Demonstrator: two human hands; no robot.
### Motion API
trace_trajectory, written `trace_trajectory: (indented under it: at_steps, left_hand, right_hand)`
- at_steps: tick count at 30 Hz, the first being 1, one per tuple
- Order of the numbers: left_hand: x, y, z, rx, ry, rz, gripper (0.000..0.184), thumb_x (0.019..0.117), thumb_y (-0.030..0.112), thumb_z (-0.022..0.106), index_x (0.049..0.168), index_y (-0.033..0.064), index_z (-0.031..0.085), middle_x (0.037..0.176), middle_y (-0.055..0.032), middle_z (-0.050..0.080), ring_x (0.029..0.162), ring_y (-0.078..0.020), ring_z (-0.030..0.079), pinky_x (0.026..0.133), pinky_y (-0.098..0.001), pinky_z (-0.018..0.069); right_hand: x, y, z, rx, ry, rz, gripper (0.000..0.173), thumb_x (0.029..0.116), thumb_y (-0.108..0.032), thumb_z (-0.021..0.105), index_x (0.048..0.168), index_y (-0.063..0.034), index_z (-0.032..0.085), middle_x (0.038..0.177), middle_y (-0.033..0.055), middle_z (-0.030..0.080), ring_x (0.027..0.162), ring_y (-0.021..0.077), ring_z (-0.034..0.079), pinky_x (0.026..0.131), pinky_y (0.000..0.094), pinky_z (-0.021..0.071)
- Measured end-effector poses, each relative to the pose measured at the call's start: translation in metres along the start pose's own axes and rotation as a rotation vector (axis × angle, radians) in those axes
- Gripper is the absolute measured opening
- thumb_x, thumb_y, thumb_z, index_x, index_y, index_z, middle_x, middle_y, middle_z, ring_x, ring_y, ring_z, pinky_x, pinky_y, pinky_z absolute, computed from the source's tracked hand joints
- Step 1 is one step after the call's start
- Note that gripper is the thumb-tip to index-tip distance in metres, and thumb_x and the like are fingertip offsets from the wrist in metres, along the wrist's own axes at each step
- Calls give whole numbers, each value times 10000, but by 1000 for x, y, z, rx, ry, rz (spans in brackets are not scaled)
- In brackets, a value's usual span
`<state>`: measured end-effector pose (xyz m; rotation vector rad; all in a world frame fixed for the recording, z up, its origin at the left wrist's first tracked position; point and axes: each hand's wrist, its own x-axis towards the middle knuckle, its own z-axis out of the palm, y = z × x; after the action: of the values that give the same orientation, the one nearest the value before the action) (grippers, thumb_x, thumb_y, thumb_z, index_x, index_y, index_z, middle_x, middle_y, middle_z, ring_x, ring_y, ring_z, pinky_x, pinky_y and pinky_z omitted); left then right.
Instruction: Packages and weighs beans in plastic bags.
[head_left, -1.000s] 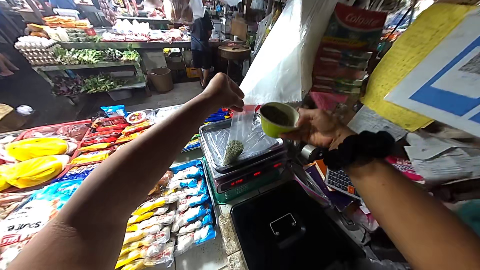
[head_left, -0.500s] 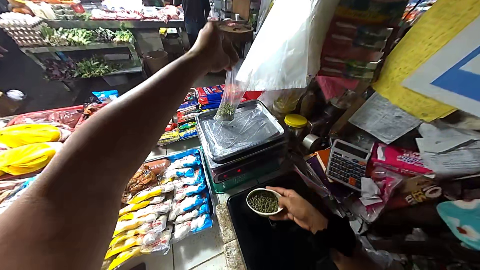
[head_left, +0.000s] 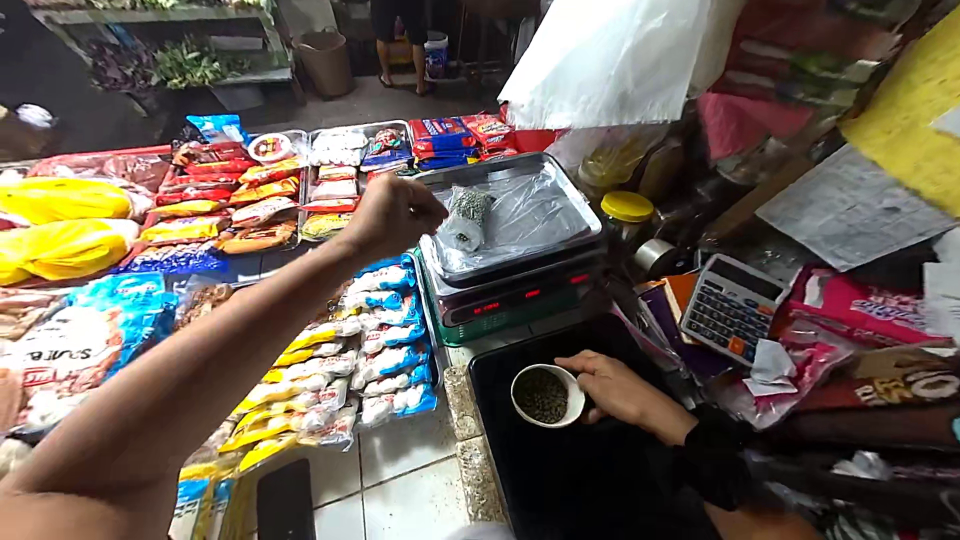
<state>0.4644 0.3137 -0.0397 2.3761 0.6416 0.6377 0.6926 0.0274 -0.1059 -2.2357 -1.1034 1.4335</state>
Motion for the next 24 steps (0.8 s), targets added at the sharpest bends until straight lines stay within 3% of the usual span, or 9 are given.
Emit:
trace_trajectory:
  at_steps: [3, 5, 7, 9, 11, 14, 18, 21, 24]
  left_hand:
    - [-33, -11, 11, 25, -33, 79, 145, 922, 39, 695, 1051, 42, 761, 1256, -155, 673, 981, -218, 716, 839, -416, 614]
    - [-59, -12, 14, -38, -54, 24, 260, 874, 107, 785, 1126, 83, 726, 1534, -182, 436, 1096, -254, 691, 782, -435, 645]
    - [-89, -14, 19, -187, -37, -66, 490, 834, 169, 828, 1265, 102, 605, 1630, -136, 281, 1166, -219, 676, 789, -408, 657]
    - [-120, -21, 27, -318, 43, -108, 644, 851, 257, 805, 1393, 83, 503, 1637, -153, 269, 1171, -220, 676, 774, -367, 661]
    - [-146, -28, 36, -383, 136, -148, 647, 870, 317, 788, 1391, 60, 503, 1616, -189, 304, 1161, -251, 683, 773, -376, 667]
    - [-175, -37, 44, -351, 195, -207, 622, 885, 334, 769, 1384, 44, 538, 1595, -210, 334, 1144, -250, 691, 785, -368, 666]
    - [-203, -44, 60, -359, 221, -306, 630, 864, 315, 768, 1383, 36, 545, 1590, -208, 347, 1136, -227, 695, 768, -352, 662]
    - [-208, -49, 74, -395, 223, -296, 560, 876, 310, 764, 1327, 30, 586, 1577, -206, 367, 1145, -219, 693, 771, -338, 663]
    - [-200, -50, 82, -417, 218, -240, 354, 907, 299, 752, 1163, 67, 677, 1553, -177, 406, 1159, -173, 678, 786, -301, 660]
  right_hand:
    - [6, -24, -38, -68, 57, -20, 403, 1068, -105, 385, 1406, -65, 602, 1378, 184, 607, 1059, 311, 689, 833, 498, 582]
    - [23, -44, -60, -119, 205, -143, 353, 1086, -162, 428, 1339, -38, 641, 1262, 192, 659, 989, 288, 705, 841, 479, 592]
    - [54, -62, -72, -221, 422, -350, 279, 1055, -130, 527, 1234, 2, 695, 1128, 200, 716, 936, 300, 727, 865, 512, 594]
    - [93, -82, -75, -277, 591, -541, 240, 1010, -70, 579, 1173, 43, 714, 1087, 234, 728, 989, 365, 717, 917, 575, 547]
    - [138, -102, -76, -279, 609, -595, 308, 992, -23, 553, 1271, 49, 661, 1193, 242, 705, 1114, 367, 694, 1008, 538, 533]
    - [188, -128, -75, -303, 556, -592, 524, 938, 95, 520, 1457, 20, 516, 1308, 258, 656, 1190, 418, 655, 1030, 559, 503]
    - [219, -148, -71, -274, 508, -500, 622, 892, 99, 622, 1490, 1, 482, 1289, 236, 668, 1176, 420, 646, 1022, 557, 496]
    - [227, -159, -70, -278, 516, -450, 598, 889, 17, 697, 1456, 19, 510, 1195, 243, 701, 1175, 426, 640, 1062, 569, 459]
    - [233, -164, -66, -275, 533, -430, 621, 904, -2, 689, 1489, 22, 479, 1217, 238, 698, 1206, 423, 627, 1081, 556, 451]
